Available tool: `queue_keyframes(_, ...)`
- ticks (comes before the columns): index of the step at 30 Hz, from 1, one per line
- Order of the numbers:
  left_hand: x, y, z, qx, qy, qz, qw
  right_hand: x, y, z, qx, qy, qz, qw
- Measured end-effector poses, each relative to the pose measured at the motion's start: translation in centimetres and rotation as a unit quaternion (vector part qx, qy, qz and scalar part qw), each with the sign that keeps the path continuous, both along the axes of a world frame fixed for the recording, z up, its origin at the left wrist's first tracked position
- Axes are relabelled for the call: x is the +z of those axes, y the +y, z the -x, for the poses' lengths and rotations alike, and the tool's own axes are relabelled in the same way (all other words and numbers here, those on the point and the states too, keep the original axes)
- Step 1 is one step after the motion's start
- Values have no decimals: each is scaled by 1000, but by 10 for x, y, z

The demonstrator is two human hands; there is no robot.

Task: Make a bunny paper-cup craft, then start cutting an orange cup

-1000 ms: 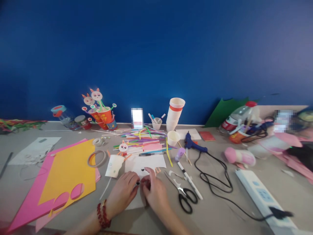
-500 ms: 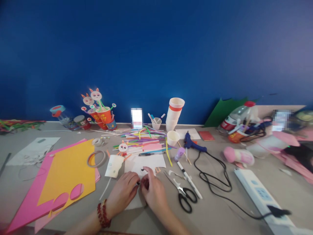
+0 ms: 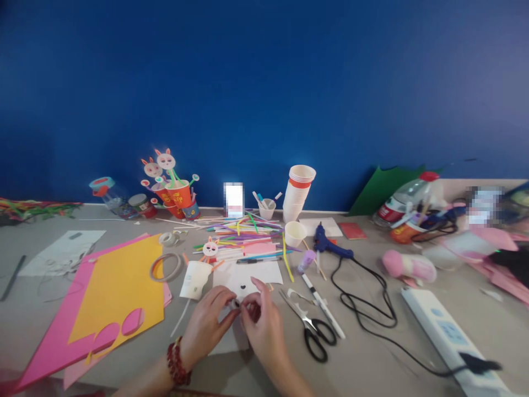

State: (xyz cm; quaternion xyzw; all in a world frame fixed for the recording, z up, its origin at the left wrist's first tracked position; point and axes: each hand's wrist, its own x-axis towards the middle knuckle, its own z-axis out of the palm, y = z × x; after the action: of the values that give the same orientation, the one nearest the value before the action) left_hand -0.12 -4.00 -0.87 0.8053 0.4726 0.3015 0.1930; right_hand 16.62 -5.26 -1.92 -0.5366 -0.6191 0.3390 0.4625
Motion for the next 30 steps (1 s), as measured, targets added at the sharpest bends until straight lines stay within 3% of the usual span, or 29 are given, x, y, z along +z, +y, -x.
queue_keyframes(6,2,0,-2,-1,-19,-5,1000,4,-2,2,-15,6,-9,1000)
queue_keyframes(15,9,0,-4,3,-88,50,995,5,-1,3,-6,30,-15,999)
queue_keyframes(20,7,1,-4,-18,-183,96,978,9,-6,-1,1,73,-24,997)
queue_keyframes(22,5,4,-2,-37,-272,149,950,15,-9,-5,-7,92,-26,995)
queue_keyframes(25,2,7,2,-70,-405,258,875,27,-12,-12,2,130,-4,992)
queue_keyframes(28,1,9,5,-94,-479,335,806,38,-11,-14,45,205,47,977)
queue_keyframes(30,2,8,5,-109,-505,354,780,40,-9,-13,76,241,73,965)
